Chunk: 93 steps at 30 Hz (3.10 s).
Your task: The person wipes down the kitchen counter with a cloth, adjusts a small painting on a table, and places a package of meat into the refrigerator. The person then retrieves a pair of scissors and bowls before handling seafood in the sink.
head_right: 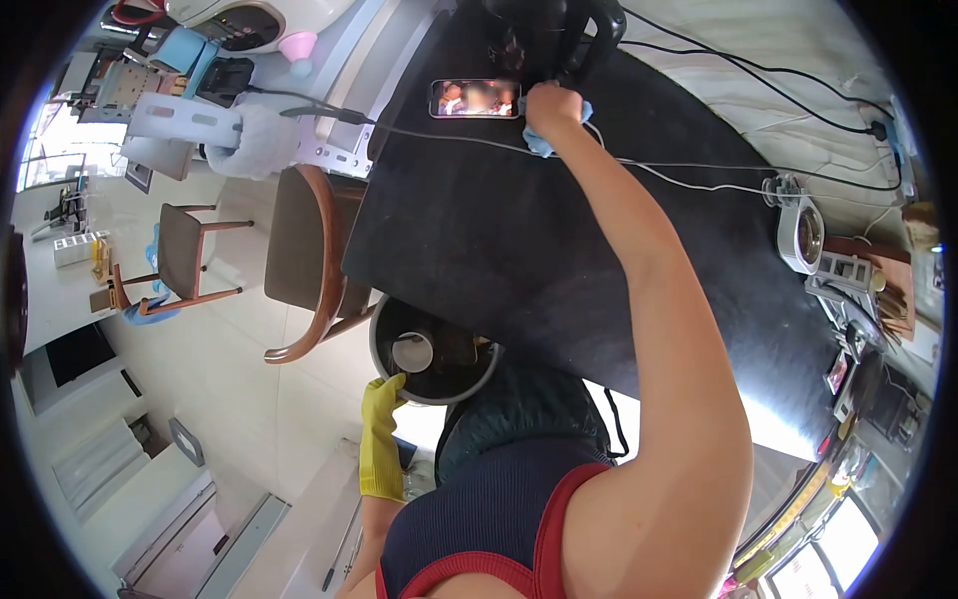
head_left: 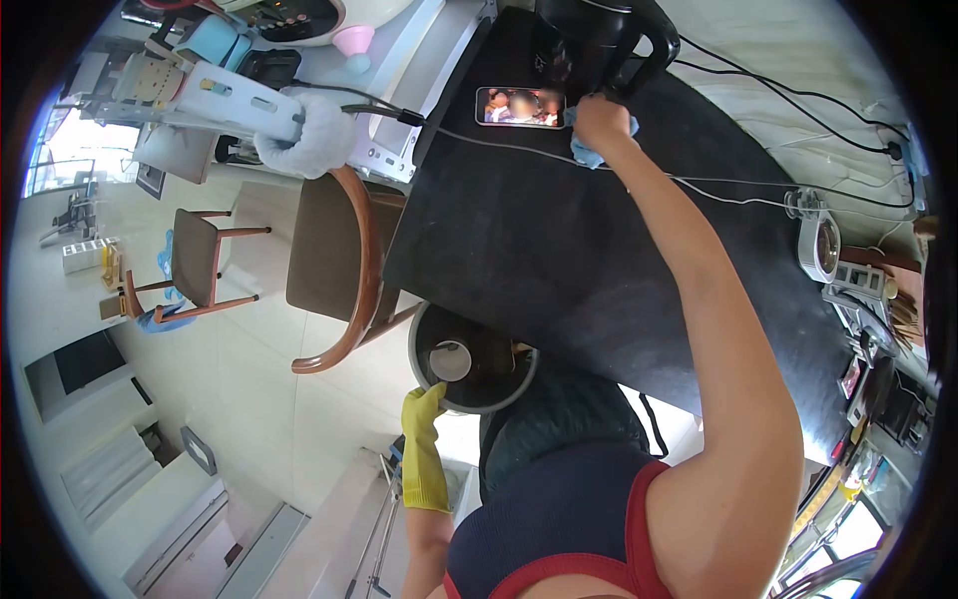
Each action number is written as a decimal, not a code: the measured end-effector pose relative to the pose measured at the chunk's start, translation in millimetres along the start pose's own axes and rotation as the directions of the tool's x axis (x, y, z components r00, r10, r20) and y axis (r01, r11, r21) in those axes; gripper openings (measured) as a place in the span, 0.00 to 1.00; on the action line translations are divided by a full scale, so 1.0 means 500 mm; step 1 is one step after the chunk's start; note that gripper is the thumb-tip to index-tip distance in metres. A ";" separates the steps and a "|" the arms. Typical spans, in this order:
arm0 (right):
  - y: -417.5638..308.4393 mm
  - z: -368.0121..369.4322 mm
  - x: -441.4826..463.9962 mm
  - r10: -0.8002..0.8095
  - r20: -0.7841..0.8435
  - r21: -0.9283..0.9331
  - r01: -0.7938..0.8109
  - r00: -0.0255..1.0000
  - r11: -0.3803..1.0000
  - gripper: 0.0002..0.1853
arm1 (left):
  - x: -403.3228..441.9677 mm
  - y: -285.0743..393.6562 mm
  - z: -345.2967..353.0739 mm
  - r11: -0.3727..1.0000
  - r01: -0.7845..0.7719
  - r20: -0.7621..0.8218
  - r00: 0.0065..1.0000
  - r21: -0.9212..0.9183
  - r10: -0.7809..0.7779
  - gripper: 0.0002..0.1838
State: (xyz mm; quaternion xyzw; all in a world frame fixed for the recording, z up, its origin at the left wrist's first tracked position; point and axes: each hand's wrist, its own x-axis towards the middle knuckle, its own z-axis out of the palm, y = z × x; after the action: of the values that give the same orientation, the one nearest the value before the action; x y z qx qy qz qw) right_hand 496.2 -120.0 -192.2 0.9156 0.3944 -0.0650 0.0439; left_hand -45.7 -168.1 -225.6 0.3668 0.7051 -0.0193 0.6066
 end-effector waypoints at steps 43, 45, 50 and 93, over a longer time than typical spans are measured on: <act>-0.339 0.213 -0.567 -0.791 -0.353 0.386 0.848 0.499 0.363 0.14 | 0.041 0.011 -0.070 0.998 -0.055 0.055 0.997 -0.024 0.056 0.13; -0.305 0.206 -0.636 -0.771 -0.221 0.714 0.638 0.598 0.290 0.13 | 0.035 0.011 -0.070 0.997 -0.080 0.084 0.993 -0.022 0.081 0.12; -0.099 0.117 -0.643 -0.033 -0.407 0.694 0.333 0.913 0.638 0.20 | 0.017 0.011 -0.056 0.996 -0.082 0.086 0.993 0.040 0.079 0.12; -0.001 0.030 -0.411 0.075 -0.608 0.696 0.485 0.790 0.529 0.08 | -0.040 -0.031 0.041 1.000 -0.025 0.060 0.998 -0.011 0.026 0.12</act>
State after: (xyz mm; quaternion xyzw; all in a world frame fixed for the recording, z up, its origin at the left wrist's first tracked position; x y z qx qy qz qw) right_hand 355.0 -268.9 -175.3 0.7433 0.4209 0.0299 -0.5192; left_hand -37.0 -198.6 -220.2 0.3719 0.6819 -0.0190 0.6295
